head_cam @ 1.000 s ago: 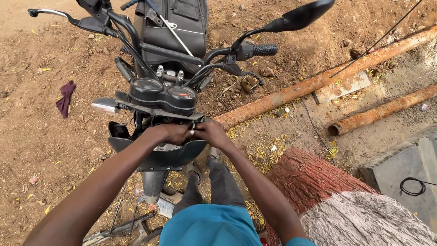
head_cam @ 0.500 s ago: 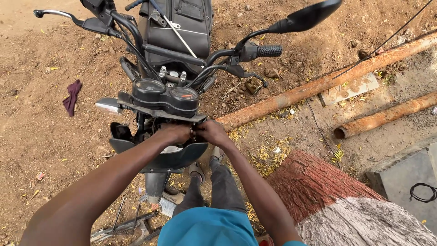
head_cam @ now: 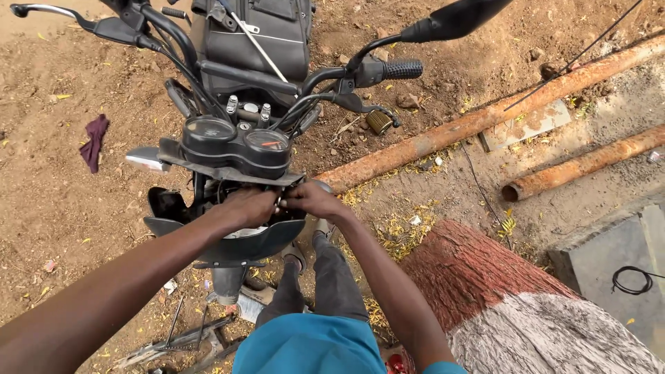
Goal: The recorder is repairing a motorcycle, specifically working on the front headlight and indicators area using various tools.
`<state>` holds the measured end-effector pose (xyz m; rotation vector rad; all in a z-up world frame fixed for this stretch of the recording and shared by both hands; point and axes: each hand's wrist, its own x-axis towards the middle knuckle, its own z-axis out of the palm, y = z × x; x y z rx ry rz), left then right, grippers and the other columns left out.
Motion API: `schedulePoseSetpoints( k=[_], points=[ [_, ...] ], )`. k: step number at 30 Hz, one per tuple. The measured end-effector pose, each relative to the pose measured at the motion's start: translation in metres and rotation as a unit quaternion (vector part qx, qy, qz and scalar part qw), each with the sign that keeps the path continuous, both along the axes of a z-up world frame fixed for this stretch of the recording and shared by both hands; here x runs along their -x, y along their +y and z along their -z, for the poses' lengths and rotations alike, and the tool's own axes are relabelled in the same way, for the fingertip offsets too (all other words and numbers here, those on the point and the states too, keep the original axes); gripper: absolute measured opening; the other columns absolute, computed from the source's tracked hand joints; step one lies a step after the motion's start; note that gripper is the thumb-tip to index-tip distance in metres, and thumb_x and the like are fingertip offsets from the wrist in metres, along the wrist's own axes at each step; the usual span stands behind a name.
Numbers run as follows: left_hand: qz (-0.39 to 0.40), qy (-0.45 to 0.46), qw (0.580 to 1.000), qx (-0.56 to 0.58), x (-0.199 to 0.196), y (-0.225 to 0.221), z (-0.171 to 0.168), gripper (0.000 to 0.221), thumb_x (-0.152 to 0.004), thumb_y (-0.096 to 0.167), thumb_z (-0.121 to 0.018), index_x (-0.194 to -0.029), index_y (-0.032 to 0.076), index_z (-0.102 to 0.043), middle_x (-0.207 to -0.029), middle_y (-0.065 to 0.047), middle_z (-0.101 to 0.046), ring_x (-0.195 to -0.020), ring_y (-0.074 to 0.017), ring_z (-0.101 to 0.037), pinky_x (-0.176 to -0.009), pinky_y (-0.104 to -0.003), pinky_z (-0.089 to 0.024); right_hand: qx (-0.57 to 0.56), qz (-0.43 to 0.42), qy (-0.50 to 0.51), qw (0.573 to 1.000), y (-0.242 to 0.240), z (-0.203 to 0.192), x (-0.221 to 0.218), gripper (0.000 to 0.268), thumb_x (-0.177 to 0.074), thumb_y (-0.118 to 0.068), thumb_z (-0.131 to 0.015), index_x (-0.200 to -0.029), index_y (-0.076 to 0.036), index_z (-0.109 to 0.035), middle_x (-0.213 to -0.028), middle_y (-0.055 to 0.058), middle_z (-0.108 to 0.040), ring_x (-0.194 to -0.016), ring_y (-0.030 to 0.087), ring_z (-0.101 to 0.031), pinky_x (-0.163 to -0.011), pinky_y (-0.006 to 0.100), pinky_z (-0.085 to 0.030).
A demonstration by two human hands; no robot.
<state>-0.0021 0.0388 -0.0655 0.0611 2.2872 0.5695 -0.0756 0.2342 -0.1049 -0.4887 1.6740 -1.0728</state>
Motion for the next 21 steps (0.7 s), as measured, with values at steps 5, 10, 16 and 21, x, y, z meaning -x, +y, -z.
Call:
schedulePoseSetpoints(
  k=[5, 10, 16, 21],
  points=[
    [-0.025, 0.004, 0.999, 0.027, -0.008, 0.004, -0.03, 0.027, -0.102, 0.023, -0.049, -0.115, 0.007, -0.067, -0.121, -0.025, -0.067, -0.116, -0.0439, -0.064, -0.095, -0.059, -0.05, 0.016, 0.002, 0.03, 0.999, 0.0, 0.01, -0.008, 0.02, -0.093, -0.018, -0.072, -0.104, -0.004, -0.081, -0.084, 0.005, -0.078, -0.071, 0.011, -0.066, -0.066, 0.031, -0.053],
    [-0.025, -0.041, 0.999, 0.026, -0.007, 0.007, -0.047, 0.031, -0.101, 0.029, -0.049, -0.121, 0.011, -0.064, -0.119, -0.023, -0.07, -0.116, -0.043, -0.066, -0.097, -0.063, -0.05, 0.007, -0.024, 0.125, 0.992, 0.001, -0.027, -0.015, 0.02, -0.091, -0.024, -0.076, -0.103, -0.009, -0.081, -0.088, 0.004, -0.078, -0.077, 0.014, -0.07, -0.072, 0.034, -0.054],
    [-0.04, -0.053, 0.998, 0.006, -0.008, 0.007, -0.05, 0.036, -0.103, 0.035, -0.045, -0.122, 0.009, -0.061, -0.111, -0.025, -0.072, -0.109, -0.0437, -0.068, -0.095, -0.06, -0.051, 0.007, -0.033, 0.235, 0.971, 0.001, -0.02, -0.024, 0.022, -0.089, -0.027, -0.075, -0.104, -0.012, -0.08, -0.098, 0.005, -0.078, -0.091, 0.02, -0.073, -0.083, 0.038, -0.053],
    [-0.052, -0.051, 0.997, -0.006, -0.01, 0.004, -0.042, 0.038, -0.103, 0.031, -0.041, -0.121, 0.005, -0.062, -0.11, -0.028, -0.072, -0.107, -0.0458, -0.069, -0.094, -0.058, -0.053, -0.036, -0.042, 0.286, 0.956, -0.001, -0.035, -0.03, 0.023, -0.09, -0.028, -0.075, -0.106, -0.012, -0.081, -0.109, 0.005, -0.078, -0.109, 0.026, -0.068, -0.099, 0.047, -0.045]
  ],
)
